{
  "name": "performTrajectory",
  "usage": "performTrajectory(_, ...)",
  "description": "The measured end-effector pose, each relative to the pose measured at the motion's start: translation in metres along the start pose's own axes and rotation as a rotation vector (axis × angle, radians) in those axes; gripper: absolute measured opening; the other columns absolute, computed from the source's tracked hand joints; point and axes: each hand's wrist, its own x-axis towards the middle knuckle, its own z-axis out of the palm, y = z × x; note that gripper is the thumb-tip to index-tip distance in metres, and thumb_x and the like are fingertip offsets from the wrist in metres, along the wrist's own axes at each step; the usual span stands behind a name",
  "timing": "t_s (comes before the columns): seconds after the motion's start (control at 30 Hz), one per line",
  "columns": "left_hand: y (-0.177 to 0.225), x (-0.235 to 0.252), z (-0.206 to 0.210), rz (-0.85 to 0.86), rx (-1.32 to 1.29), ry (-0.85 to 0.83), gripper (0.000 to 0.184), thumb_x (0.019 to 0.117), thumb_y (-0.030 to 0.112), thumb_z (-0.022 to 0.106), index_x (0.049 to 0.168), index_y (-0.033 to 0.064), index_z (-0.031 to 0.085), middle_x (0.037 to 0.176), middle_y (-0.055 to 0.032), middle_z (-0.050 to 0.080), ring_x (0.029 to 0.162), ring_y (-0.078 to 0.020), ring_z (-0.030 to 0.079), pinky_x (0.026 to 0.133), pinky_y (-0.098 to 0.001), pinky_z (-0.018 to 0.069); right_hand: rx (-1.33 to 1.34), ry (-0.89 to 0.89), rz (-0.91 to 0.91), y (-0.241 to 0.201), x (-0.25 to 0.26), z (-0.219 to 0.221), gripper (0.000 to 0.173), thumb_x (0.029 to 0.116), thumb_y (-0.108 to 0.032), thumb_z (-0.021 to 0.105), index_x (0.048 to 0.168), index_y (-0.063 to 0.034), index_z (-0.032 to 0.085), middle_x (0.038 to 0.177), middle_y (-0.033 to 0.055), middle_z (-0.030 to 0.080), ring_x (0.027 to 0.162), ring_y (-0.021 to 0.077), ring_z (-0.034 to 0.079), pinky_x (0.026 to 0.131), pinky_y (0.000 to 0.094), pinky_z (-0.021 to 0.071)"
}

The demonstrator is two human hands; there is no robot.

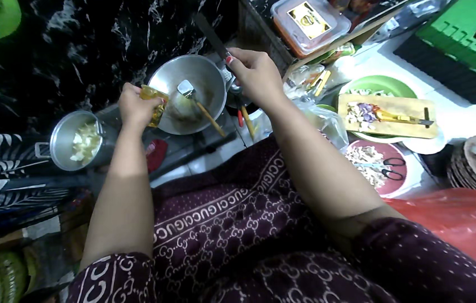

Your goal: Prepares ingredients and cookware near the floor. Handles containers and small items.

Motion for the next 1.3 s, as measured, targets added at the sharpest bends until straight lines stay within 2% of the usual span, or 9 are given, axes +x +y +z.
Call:
performTrajectory(0.37, 0.001, 0.002, 0.001, 0.0, 0.02, -0.005, 0.065, 0.0796, 0.016, 0.088, 0.129, -0.0041, 0.05, 0.113, -0.0258, 0.065, 0.107, -0.039, 0.065, 0.094, -0.0594, 0.0507, -0.011, -0.01, 0.003, 0.0, 0.001, 0.0, 0.038, 0.1109, -0.041, 0.044, 0.141, -0.0294, 0.065, 0.103, 0.0033, 0.073, 0.082, 0.0173, 0.068, 0.074, 0.0451, 0.0546)
performTrajectory(0.5, -0.002, 0.005, 0.004, -0.026, -0.019, 0.025, 0.069, 0.079, 0.016, 0.087, 0.134, -0.0037, 0.049, 0.118, -0.0264, 0.065, 0.112, -0.04, 0.065, 0.098, -0.061, 0.0501, -0.007, -0.009, 0.004, 0.002, 0.003, 0.0, 0.039, 0.1107, -0.041, 0.045, 0.141, -0.0284, 0.065, 0.105, 0.0035, 0.074, 0.085, 0.018, 0.069, 0.076, 0.0464, 0.0547)
performTrajectory(0.57, -0.008, 0.009, 0.007, -0.025, -0.097, 0.07, 0.072, 0.0788, 0.017, 0.087, 0.135, -0.002, 0.047, 0.118, -0.0248, 0.065, 0.11, -0.0369, 0.066, 0.096, -0.0575, 0.0528, -0.003, -0.009, 0.009, 0.001, 0.003, -0.001, 0.039, 0.1108, -0.04, 0.045, 0.142, -0.0284, 0.064, 0.106, 0.0038, 0.074, 0.085, 0.0186, 0.069, 0.077, 0.0473, 0.0543)
performTrajectory(0.77, -0.021, 0.014, 0.016, 0.06, -0.538, 0.126, 0.077, 0.0783, 0.011, 0.086, 0.135, 0.0016, 0.035, 0.112, -0.0139, 0.063, 0.1, -0.0172, 0.069, 0.088, -0.0372, 0.0598, -0.008, -0.001, 0.008, -0.002, -0.001, -0.004, 0.038, 0.1107, -0.04, 0.045, 0.141, -0.0289, 0.065, 0.103, 0.0033, 0.073, 0.083, 0.018, 0.067, 0.076, 0.0464, 0.0533)
performTrajectory(0.9, -0.022, 0.012, 0.013, 0.131, -0.734, 0.082, 0.076, 0.0829, 0.008, 0.082, 0.139, 0.0025, 0.031, 0.122, -0.0142, 0.061, 0.105, -0.0171, 0.068, 0.09, -0.035, 0.0591, -0.006, -0.005, 0.002, -0.004, -0.003, -0.006, 0.037, 0.1104, -0.039, 0.046, 0.14, -0.029, 0.066, 0.105, 0.0033, 0.074, 0.087, 0.0189, 0.068, 0.079, 0.0482, 0.0532)
performTrajectory(1.0, -0.018, 0.006, 0.007, 0.169, -0.804, 0.037, 0.07, 0.0858, 0.008, 0.079, 0.139, 0.0043, 0.033, 0.124, -0.0121, 0.061, 0.105, -0.0179, 0.067, 0.088, -0.0351, 0.0595, -0.005, -0.006, -0.008, -0.007, -0.006, -0.006, 0.038, 0.1102, -0.038, 0.047, 0.142, -0.0269, 0.065, 0.117, 0.0048, 0.074, 0.102, 0.0229, 0.07, 0.088, 0.0534, 0.0537)
performTrajectory(1.07, -0.014, -0.002, 0.002, 0.217, -0.873, -0.013, 0.065, 0.0893, 0.005, 0.074, 0.14, 0.0045, 0.034, 0.126, -0.011, 0.06, 0.108, -0.0189, 0.067, 0.09, -0.0376, 0.0599, 0.011, 0.005, -0.007, -0.009, -0.01, -0.004, 0.039, 0.1094, -0.038, 0.049, 0.141, -0.0223, 0.065, 0.119, 0.008, 0.074, 0.106, 0.0269, 0.07, 0.09, 0.0569, 0.054)
performTrajectory(1.2, -0.002, -0.025, -0.006, 0.236, -1.057, -0.11, 0.052, 0.1007, 0.008, 0.058, 0.146, 0.0144, 0.034, 0.134, -0.0065, 0.058, 0.118, -0.0209, 0.063, 0.097, -0.0448, 0.0564, 0.253, 0.013, 0.063, -0.015, -0.019, 0.018, 0.041, 0.103, -0.043, 0.062, 0.126, -0.0094, 0.065, 0.1, 0.0153, 0.07, 0.09, 0.0312, 0.068, 0.077, 0.0576, 0.0541)
performTrajectory(1.3, 0.004, -0.036, -0.007, 0.242, -1.2, -0.148, 0.037, 0.1074, 0.012, 0.045, 0.144, 0.0134, 0.039, 0.131, -0.0082, 0.061, 0.119, -0.0231, 0.063, 0.1, -0.0477, 0.0549, 0.302, -0.055, 0.1, -0.019, -0.026, 0.034, 0.04, 0.1029, -0.038, 0.062, 0.13, -0.0089, 0.062, 0.101, 0.0183, 0.071, 0.092, 0.0354, 0.07, 0.077, 0.0605, 0.0555)
